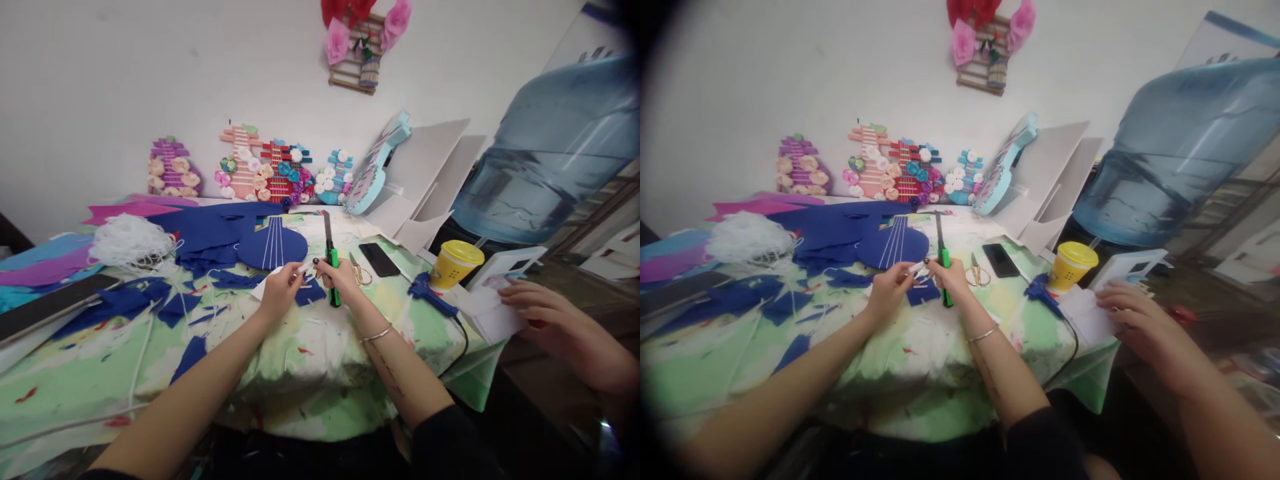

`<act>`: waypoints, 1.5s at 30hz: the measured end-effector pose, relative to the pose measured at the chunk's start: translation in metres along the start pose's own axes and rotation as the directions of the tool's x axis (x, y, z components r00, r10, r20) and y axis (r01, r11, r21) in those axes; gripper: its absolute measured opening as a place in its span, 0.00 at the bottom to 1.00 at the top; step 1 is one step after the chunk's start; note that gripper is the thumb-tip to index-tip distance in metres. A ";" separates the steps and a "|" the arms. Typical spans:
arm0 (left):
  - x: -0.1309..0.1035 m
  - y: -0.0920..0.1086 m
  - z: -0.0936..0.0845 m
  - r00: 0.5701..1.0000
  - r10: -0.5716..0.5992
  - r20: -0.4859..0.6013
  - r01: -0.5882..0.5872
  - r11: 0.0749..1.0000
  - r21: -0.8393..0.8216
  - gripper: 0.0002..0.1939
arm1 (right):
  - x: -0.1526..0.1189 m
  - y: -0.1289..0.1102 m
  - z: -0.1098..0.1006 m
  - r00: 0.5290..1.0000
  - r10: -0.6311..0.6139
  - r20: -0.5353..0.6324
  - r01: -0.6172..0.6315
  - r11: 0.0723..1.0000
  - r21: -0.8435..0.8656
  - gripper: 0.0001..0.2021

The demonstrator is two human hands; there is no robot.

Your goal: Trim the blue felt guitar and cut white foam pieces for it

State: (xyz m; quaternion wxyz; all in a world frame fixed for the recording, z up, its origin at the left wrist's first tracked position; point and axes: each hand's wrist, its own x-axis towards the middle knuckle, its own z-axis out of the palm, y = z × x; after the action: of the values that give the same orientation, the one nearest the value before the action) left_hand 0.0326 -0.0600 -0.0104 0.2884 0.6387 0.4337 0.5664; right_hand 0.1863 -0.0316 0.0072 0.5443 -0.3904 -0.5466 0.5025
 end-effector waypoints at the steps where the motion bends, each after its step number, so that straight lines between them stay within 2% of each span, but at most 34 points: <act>1: -0.001 0.000 0.000 1.000 0.020 0.006 -0.021 0.998 0.054 0.11 | -0.001 0.000 0.001 1.000 0.006 0.024 -0.006 1.000 -0.003 0.15; 5: -0.004 0.001 0.002 0.997 0.079 -0.012 -0.076 0.987 0.142 0.12 | -0.001 0.002 0.002 0.997 0.012 0.075 -0.010 0.999 -0.030 0.17; 14: -0.005 -0.004 0.005 0.996 0.084 0.028 -0.087 0.991 0.103 0.17 | -0.001 0.000 0.002 0.998 0.043 0.044 -0.042 0.999 -0.027 0.18; 19: -0.006 -0.002 0.005 0.990 0.126 0.066 -0.133 0.985 0.111 0.18 | -0.002 -0.002 0.002 0.995 0.080 0.055 -0.080 0.997 -0.011 0.17; 23: -0.006 -0.001 0.007 0.970 0.234 0.065 -0.242 0.924 0.295 0.17 | -0.002 -0.003 0.003 0.993 0.115 0.027 -0.115 0.993 0.000 0.14; 26: -0.005 -0.002 0.008 0.902 0.420 0.101 -0.408 0.751 0.520 0.16 | -0.002 -0.002 0.004 0.991 0.130 0.017 -0.130 0.991 0.000 0.13; 29: -0.004 -0.003 0.007 0.771 0.602 0.207 -0.542 0.449 0.710 0.15 | -0.001 -0.001 0.004 0.990 0.142 0.006 -0.142 0.990 -0.005 0.12; 31: -0.003 -0.003 0.006 0.686 0.675 0.272 -0.583 0.285 0.761 0.15 | 0.000 0.000 0.004 0.989 0.149 0.001 -0.149 0.989 -0.006 0.11; 33: -0.002 -0.004 0.005 0.638 0.710 0.299 -0.597 0.210 0.774 0.15 | 0.000 0.001 0.004 0.988 0.156 0.003 -0.156 0.988 0.002 0.11; 34: -0.002 -0.004 0.004 0.629 0.718 0.298 -0.598 0.202 0.776 0.16 | 0.000 0.001 0.004 0.987 0.158 0.007 -0.159 0.987 0.008 0.10; 36: -0.002 -0.006 0.004 0.635 0.720 0.280 -0.600 0.231 0.766 0.16 | 0.000 0.000 0.004 0.987 0.159 0.017 -0.159 0.987 0.024 0.10; 38: -0.003 -0.008 0.005 0.675 0.694 0.249 -0.603 0.325 0.729 0.15 | -0.001 -0.001 0.005 0.988 0.152 0.025 -0.153 0.987 0.044 0.10; 39: -0.003 -0.009 0.006 0.714 0.667 0.212 -0.586 0.404 0.702 0.15 | -0.002 -0.002 0.005 0.989 0.146 0.028 -0.148 0.987 0.056 0.10; 41: -0.003 -0.010 0.007 0.823 0.561 0.085 -0.486 0.621 0.615 0.15 | -0.003 -0.004 0.005 0.991 0.132 0.038 -0.135 0.987 0.084 0.09; 43: 0.000 -0.010 0.006 0.928 0.370 -0.044 -0.317 0.846 0.430 0.16 | -0.003 -0.006 0.005 0.992 0.113 0.055 -0.118 0.987 0.107 0.10; 45: 0.005 -0.008 0.003 0.985 0.160 -0.070 -0.146 0.974 0.173 0.14 | -0.004 -0.007 0.004 0.993 0.091 0.077 -0.100 0.988 0.120 0.11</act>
State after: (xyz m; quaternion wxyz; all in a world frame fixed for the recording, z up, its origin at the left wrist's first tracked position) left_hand 0.0334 -0.0512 -0.0156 0.1710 0.6678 0.4407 0.5749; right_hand 0.1837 -0.0372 0.0137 0.5228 -0.3634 -0.5144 0.5744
